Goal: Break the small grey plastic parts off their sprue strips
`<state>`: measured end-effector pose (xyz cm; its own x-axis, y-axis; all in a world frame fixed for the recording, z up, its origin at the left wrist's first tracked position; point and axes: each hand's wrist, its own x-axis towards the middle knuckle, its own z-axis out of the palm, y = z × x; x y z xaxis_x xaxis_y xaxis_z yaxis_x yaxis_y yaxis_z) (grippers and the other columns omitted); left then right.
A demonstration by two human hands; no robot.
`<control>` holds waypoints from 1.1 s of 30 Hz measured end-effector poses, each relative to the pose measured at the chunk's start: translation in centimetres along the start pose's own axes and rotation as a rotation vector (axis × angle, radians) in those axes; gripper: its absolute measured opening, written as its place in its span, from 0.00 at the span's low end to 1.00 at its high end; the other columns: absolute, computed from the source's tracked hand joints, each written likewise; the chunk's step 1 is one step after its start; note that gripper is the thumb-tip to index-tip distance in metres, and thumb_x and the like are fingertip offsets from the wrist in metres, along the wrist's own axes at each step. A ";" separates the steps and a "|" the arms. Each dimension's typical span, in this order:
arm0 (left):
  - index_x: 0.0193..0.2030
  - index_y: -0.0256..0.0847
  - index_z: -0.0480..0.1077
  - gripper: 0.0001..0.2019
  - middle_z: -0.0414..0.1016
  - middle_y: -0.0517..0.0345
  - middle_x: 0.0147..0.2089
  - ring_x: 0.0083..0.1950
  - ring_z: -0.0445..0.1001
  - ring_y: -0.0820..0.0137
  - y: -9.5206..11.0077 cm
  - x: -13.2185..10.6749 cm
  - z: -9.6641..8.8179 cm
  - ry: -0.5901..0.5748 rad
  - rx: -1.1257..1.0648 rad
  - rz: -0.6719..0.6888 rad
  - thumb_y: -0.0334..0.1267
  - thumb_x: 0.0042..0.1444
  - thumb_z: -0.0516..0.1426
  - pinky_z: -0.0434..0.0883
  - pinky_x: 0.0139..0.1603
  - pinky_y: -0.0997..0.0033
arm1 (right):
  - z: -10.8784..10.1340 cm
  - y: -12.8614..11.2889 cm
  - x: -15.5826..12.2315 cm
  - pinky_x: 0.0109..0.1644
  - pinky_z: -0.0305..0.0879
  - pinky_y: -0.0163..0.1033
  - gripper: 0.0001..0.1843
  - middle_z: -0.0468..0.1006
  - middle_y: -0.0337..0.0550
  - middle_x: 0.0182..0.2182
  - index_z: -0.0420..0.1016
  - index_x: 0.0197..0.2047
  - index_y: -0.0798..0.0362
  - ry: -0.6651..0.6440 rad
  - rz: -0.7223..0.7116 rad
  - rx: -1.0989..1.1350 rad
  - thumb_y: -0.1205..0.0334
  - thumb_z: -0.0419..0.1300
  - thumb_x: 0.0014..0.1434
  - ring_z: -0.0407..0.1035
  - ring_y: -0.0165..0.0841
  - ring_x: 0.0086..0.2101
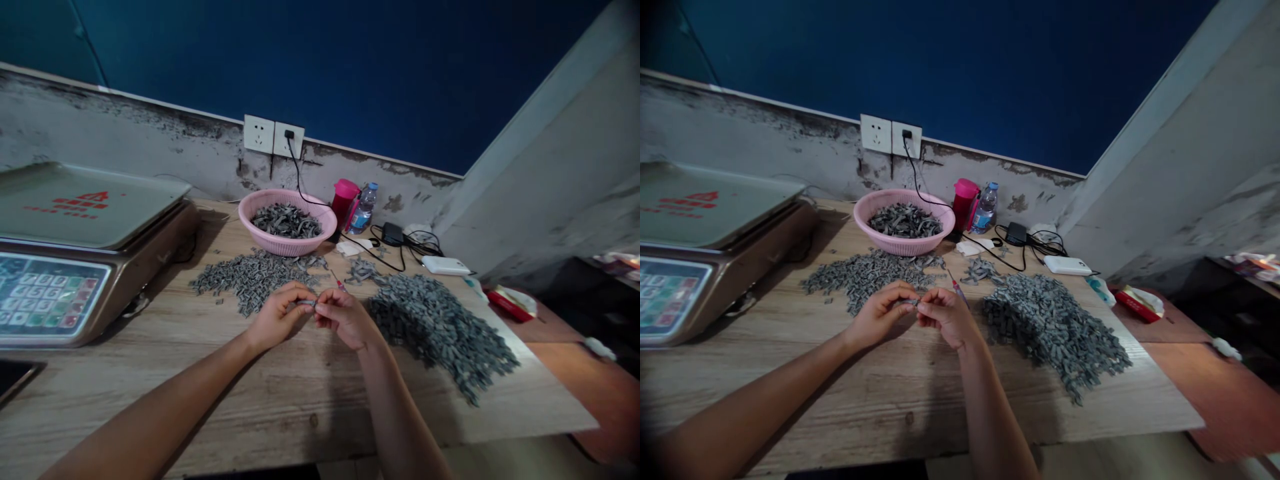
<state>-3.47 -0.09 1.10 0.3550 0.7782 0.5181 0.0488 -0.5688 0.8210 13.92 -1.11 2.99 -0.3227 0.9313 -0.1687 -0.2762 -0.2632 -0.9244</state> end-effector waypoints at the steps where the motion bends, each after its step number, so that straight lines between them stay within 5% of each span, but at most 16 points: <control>1: 0.40 0.39 0.71 0.06 0.69 0.53 0.39 0.43 0.68 0.69 0.0 0.0 0.0 -0.002 0.008 0.006 0.36 0.56 0.55 0.65 0.46 0.68 | 0.0 0.0 0.0 0.27 0.65 0.30 0.14 0.72 0.36 0.20 0.69 0.27 0.56 -0.003 0.002 -0.003 0.62 0.70 0.40 0.67 0.25 0.22; 10: 0.43 0.38 0.69 0.08 0.69 0.50 0.42 0.45 0.66 0.68 -0.1 -0.1 -0.4 -0.062 0.333 0.228 0.33 0.59 0.52 0.65 0.47 0.65 | 0.3 0.2 0.1 0.26 0.62 0.32 0.17 0.70 0.35 0.19 0.66 0.28 0.54 0.028 -0.026 -0.107 0.59 0.69 0.40 0.65 0.26 0.21; 17: 0.40 0.36 0.69 0.07 0.69 0.48 0.40 0.42 0.65 0.65 -0.3 -0.3 -0.2 -0.013 0.628 0.257 0.34 0.57 0.52 0.65 0.45 0.62 | 1.5 1.1 0.9 0.25 0.58 0.30 0.12 0.68 0.35 0.22 0.66 0.29 0.54 0.256 -0.279 -0.459 0.62 0.65 0.42 0.61 0.26 0.23; 21: 0.38 0.36 0.70 0.07 0.70 0.48 0.39 0.41 0.66 0.64 -0.1 -0.2 -0.2 0.023 0.648 0.221 0.35 0.57 0.52 0.64 0.45 0.61 | 1.8 1.4 1.0 0.27 0.62 0.33 0.10 0.70 0.36 0.23 0.68 0.34 0.53 0.286 -0.301 -0.439 0.62 0.60 0.46 0.64 0.28 0.23; 25: 0.37 0.38 0.71 0.06 0.71 0.50 0.38 0.41 0.67 0.66 -0.5 0.0 -0.1 0.092 0.381 0.046 0.34 0.54 0.54 0.65 0.45 0.65 | 1.8 1.3 0.9 0.31 0.67 0.35 0.10 0.73 0.39 0.26 0.71 0.36 0.53 0.245 -0.284 -0.428 0.60 0.59 0.49 0.67 0.30 0.25; 29: 0.31 0.37 0.70 0.07 0.72 0.58 0.29 0.31 0.68 0.73 -1.0 0.3 0.2 0.182 -0.164 -0.341 0.37 0.47 0.61 0.66 0.34 0.74 | 1.3 1.2 0.8 0.31 0.67 0.35 0.07 0.72 0.39 0.26 0.71 0.33 0.52 0.252 -0.366 -0.481 0.59 0.57 0.52 0.67 0.30 0.26; 33: 0.29 0.36 0.69 0.11 0.71 0.61 0.28 0.30 0.68 0.76 -0.5 0.6 0.2 0.231 -0.632 -0.498 0.38 0.42 0.65 0.66 0.33 0.77 | 0.7 1.1 0.9 0.31 0.67 0.35 0.06 0.72 0.38 0.24 0.71 0.33 0.51 0.158 -0.359 -0.530 0.59 0.56 0.53 0.69 0.31 0.26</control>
<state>-3.06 0.54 0.94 0.2266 0.9732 0.0385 -0.4080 0.0590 0.9111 12.69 -0.75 2.12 -0.1454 0.9745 0.1709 0.1546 0.1930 -0.9689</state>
